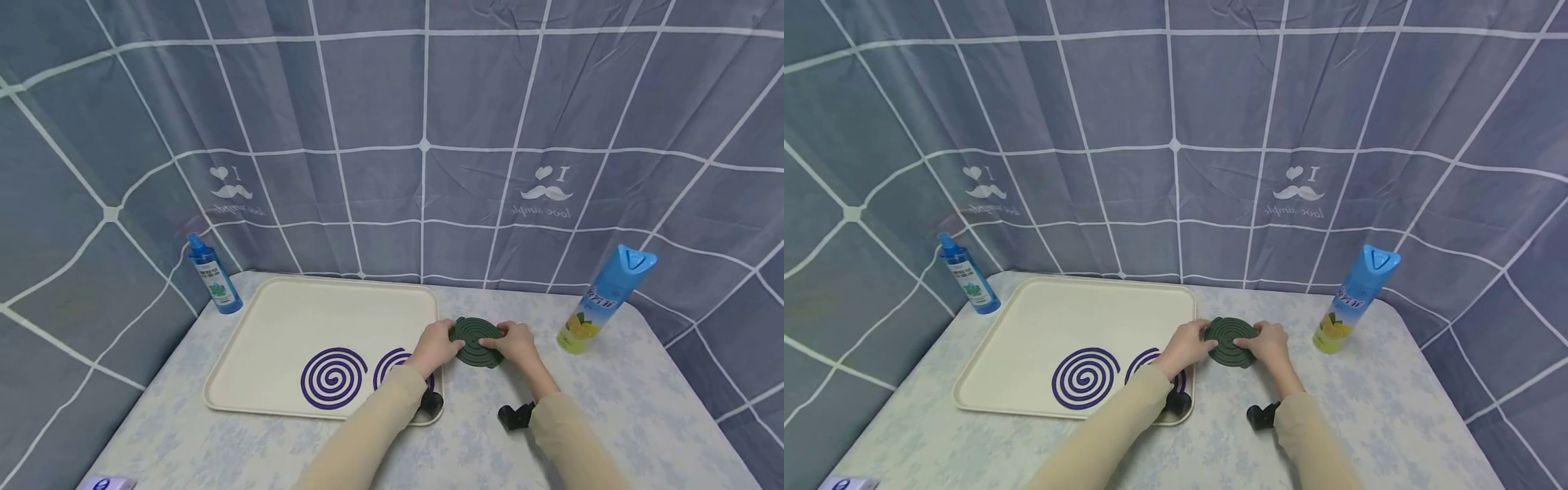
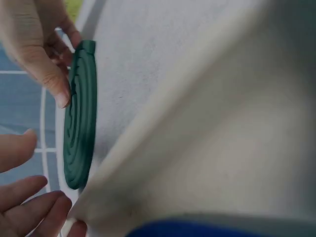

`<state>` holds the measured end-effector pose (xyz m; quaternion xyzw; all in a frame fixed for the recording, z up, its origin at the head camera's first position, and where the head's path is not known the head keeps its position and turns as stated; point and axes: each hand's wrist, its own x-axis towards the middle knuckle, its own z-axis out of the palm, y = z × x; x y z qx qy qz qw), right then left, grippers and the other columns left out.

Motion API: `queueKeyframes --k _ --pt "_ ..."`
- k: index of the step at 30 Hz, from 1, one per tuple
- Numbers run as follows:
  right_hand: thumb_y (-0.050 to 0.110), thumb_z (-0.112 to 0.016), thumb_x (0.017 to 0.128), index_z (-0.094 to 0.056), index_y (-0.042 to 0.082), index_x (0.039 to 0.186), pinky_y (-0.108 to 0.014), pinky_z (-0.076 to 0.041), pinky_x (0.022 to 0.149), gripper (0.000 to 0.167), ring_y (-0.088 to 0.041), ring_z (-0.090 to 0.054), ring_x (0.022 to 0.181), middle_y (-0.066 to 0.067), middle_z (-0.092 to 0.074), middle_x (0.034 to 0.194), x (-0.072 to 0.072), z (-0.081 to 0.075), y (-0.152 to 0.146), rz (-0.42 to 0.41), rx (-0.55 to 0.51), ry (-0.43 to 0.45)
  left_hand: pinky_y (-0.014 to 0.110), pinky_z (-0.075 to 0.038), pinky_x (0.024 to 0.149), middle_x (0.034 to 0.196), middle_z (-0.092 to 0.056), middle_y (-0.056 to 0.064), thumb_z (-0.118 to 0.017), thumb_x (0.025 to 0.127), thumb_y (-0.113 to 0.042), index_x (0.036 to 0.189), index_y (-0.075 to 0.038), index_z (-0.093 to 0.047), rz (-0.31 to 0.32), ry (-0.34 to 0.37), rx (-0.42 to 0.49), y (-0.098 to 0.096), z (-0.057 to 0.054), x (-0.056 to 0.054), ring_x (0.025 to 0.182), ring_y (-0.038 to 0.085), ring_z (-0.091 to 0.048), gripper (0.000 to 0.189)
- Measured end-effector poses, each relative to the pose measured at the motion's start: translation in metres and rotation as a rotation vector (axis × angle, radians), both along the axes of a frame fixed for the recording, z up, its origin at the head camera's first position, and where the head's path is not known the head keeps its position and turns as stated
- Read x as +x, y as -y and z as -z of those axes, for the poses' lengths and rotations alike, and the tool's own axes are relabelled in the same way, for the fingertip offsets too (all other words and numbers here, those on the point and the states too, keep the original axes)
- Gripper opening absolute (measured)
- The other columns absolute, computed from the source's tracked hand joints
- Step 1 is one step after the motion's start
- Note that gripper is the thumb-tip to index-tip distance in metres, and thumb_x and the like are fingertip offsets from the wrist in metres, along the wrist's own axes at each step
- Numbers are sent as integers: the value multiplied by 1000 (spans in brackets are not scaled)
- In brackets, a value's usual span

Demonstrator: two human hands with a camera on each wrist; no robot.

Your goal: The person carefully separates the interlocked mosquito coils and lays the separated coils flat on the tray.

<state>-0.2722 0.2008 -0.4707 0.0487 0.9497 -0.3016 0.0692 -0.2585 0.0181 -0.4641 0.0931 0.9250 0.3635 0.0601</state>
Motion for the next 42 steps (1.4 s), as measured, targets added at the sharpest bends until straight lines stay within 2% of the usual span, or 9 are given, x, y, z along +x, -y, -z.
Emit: queueKeyframes --k 6,8,11,17,25,31,34,39,42 --pt "28 -76 87 -48 -11 135 -61 -40 102 68 -56 -36 127 -36 -47 129 -2 2 7 42 39 55 40 -51 86 117 -69 9 -80 82 -25 125 -8 -66 21 -74 -338 -11 2 -2 108 26 -57 48" --pt "27 -76 86 -48 -11 134 -61 -40 103 67 -57 -35 128 -37 -45 131 -2 0 9 59 31 72 39 -51 83 112 -70 7 -82 79 -27 120 -10 -68 31 -109 -404 -13 2 -3 106 24 -58 47" --pt "27 -78 85 -48 -11 130 -61 -39 104 66 -57 -33 129 -38 -43 133 -3 -2 11 85 12 102 39 -51 83 111 -70 6 -84 77 -26 121 -11 -68 32 -132 -411 -13 2 -4 106 24 -62 50" --pt "22 -80 81 -46 -12 125 -59 -41 102 65 -54 -39 126 -38 -45 130 -5 1 11 122 -88 129 39 -49 86 120 -63 10 -89 71 -17 132 -11 -61 3 -113 -239 -8 8 -6 108 25 -63 67" --pt "18 -79 81 -34 -14 133 -56 -43 102 75 -50 -46 124 -37 -44 132 -5 5 5 102 -258 118 41 -45 91 125 -56 13 -89 66 -6 136 -13 -54 -15 -56 -30 -3 12 -6 108 31 -58 79" --pt "23 -80 81 -50 -10 127 -50 -48 96 64 -41 -56 113 -30 -57 124 -4 11 -4 66 -359 148 41 -49 96 124 -56 13 -88 67 -1 139 -11 -52 -16 -2 82 1 13 -8 109 31 -56 81" --pt "24 -80 82 -53 -8 124 -44 -51 91 59 -33 -60 106 -25 -61 119 -1 9 -8 50 -435 157 36 -52 94 121 -60 12 -86 70 2 137 -8 -53 -7 20 235 4 12 -10 110 28 -62 76" --pt "22 -75 87 -41 -8 141 -35 -55 89 71 -24 -62 110 -28 -52 136 8 -8 -7 10 -609 165 29 -57 85 111 -69 13 -81 80 -6 135 -6 -55 8 108 576 11 -1 -7 99 21 -69 61" --pt "21 -74 89 -34 -6 148 -29 -56 90 76 -16 -62 110 -27 -47 144 17 -24 1 -11 -698 140 31 -57 86 112 -71 12 -78 85 -16 130 -6 -60 5 140 674 15 -11 3 100 20 -69 50"
